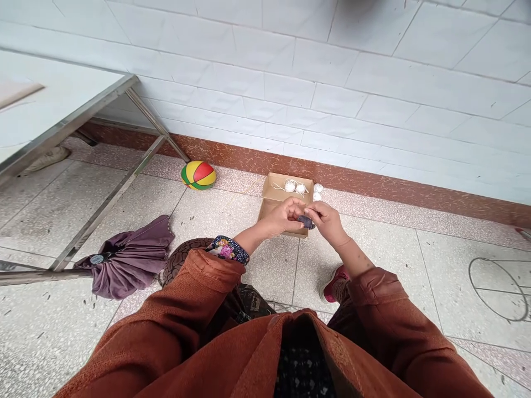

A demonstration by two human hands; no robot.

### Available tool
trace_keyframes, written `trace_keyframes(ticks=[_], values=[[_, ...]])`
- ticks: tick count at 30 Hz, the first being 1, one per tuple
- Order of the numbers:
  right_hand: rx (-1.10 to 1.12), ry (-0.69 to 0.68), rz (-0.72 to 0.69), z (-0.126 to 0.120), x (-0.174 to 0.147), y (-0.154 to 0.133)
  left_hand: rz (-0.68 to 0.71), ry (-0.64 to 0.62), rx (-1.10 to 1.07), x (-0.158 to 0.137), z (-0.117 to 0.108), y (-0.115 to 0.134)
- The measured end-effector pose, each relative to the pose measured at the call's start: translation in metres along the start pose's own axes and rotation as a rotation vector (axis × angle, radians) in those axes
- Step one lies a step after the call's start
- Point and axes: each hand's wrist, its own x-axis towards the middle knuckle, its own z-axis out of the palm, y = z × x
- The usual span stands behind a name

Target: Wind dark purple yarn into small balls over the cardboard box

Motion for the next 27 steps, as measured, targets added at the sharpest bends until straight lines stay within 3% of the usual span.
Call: trace_keyframes(ticks=[4,7,15,19,22,27], values=[[0.05,-0.032,0.123,0.011,-0.004,0.004,0.02,0.101,-0.145,-0.006,0.002,0.004],[0.061,-0.072,0.137,0.02,-0.011,-0.001,0.032,0.213,-0.181,-0.009,0.001,0.004],[0.132,-0.163,-0.089,0.014,-0.027,-0.033,0.059,0.327,0.165,-0.014,-0.008,-0.002],[0.142,-0.111,-0.066,0.006,-0.025,-0.039,0.027,0.199,0.282,-0.024,0.0,-0.005],[0.15,-0.038,0.018,0.008,-0.023,-0.037,0.0,0.08,0.201,-0.032,0.009,-0.005],[0.213,0.081,0.139,0.018,-0.024,-0.033,-0.042,0.034,0.029,-0.038,0.016,-0.005]])
